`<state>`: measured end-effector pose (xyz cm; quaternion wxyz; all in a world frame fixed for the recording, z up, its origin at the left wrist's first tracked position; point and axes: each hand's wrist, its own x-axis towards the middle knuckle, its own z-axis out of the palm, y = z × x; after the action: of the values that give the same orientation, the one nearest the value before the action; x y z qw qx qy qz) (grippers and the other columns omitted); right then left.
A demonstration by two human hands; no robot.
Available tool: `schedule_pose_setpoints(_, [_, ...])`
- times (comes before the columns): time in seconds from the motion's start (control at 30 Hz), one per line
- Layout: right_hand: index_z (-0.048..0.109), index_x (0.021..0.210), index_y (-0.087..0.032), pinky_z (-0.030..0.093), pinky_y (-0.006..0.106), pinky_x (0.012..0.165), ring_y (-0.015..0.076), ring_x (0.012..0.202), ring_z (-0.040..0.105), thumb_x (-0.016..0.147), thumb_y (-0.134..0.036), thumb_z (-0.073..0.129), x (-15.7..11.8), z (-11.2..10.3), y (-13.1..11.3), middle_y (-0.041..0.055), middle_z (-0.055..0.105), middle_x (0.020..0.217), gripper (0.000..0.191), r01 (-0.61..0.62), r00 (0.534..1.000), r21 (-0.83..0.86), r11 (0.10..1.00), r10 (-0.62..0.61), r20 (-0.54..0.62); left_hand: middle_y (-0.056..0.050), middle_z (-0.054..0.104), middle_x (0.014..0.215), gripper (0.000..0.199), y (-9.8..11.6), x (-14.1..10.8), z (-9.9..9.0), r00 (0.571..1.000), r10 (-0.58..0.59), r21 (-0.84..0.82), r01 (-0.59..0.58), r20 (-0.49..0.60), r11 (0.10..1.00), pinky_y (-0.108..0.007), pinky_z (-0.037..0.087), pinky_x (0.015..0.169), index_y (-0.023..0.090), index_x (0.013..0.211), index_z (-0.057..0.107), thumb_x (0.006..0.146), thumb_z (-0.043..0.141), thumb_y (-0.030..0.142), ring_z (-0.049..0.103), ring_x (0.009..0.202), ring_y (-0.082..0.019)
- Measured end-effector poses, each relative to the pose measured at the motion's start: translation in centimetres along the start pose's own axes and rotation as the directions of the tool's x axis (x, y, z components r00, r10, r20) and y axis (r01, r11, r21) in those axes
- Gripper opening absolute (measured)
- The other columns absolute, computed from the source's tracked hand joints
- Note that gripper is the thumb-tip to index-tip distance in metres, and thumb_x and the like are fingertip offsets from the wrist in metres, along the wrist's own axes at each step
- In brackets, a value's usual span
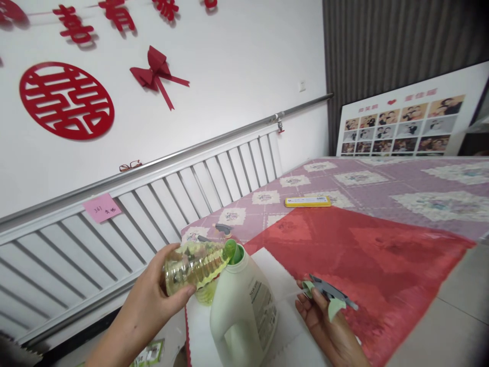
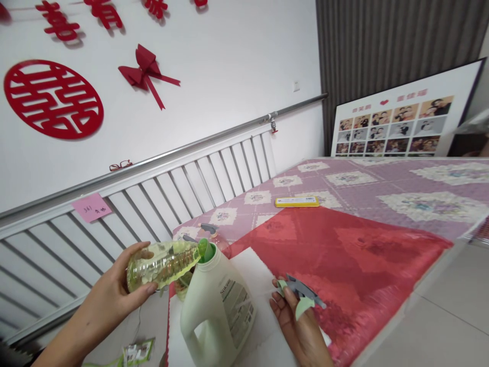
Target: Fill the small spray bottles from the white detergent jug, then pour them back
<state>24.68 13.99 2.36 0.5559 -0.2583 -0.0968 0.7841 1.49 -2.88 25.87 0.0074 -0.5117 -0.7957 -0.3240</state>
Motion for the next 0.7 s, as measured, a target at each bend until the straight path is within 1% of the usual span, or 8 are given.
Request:
schedule_pose_setpoints(0.13, [0.073, 0.085, -0.021, 0.062, 0.024, 0.057, 0.0121, 0.058, 0.068, 0.042, -0.027, 0.097, -0.03, -0.05, 0.02, -0.0017, 0.078, 0.080, 0.049, -0.006, 1.000, -0.001, 1.000, 0.006, -0.002, -0.005, 0.064, 0.117, 0.066, 0.08, 0.09, -0.08, 1.000, 0.023, 0.006, -0.023, 0.001, 1.000, -0.029, 0.051, 0.061, 0.026, 0.131, 0.045, 0.070, 0.065, 0.044, 0.062, 0.067, -0.016])
schedule_pose_setpoints(0.3, [0.072, 0.085, -0.020, 0.062, 0.023, 0.055, 0.0116, 0.057, 0.068, 0.042, -0.027, 0.098, -0.04, 0.03, 0.09, -0.0020, 0.079, 0.079, 0.050, 0.001, 1.000, 0.000, 1.000, -0.001, -0.007, -0.008, 0.063, 0.121, 0.070, -0.50, 0.56, -0.17, 0.999, 0.041, 0.003, -0.042, 0.020, 0.999, -0.034, 0.054, 0.074, 0.024, 0.131, 0.045, 0.068, 0.068, 0.044, 0.067, 0.084, -0.021])
schedule_pose_setpoints(0.5, [0.072, 0.084, -0.019, 0.062, 0.024, 0.056, 0.0122, 0.059, 0.069, 0.041, -0.026, 0.098, 0.36, -0.33, 0.24, -0.0010, 0.079, 0.081, 0.050, -0.006, 1.000, 0.009, 1.000, 0.006, -0.003, -0.011, 0.059, 0.127, 0.071, -0.64, 0.74, -0.47, 0.996, 0.023, 0.000, -0.023, 0.084, 1.000, -0.036, 0.055, 0.075, 0.024, 0.135, 0.041, 0.072, 0.067, 0.045, 0.068, 0.087, -0.023])
schedule_pose_setpoints(0.7, [0.073, 0.084, -0.019, 0.062, 0.024, 0.055, 0.0120, 0.058, 0.069, 0.041, -0.025, 0.098, 0.31, -0.16, 0.25, -0.0010, 0.079, 0.080, 0.050, -0.011, 1.000, 0.012, 1.000, 0.011, -0.003, -0.010, 0.063, 0.122, 0.072, -0.03, 0.72, -0.65, 0.997, 0.051, 0.013, -0.052, 0.053, 0.999, -0.038, 0.054, 0.079, 0.025, 0.137, 0.038, 0.073, 0.066, 0.044, 0.068, 0.091, -0.025])
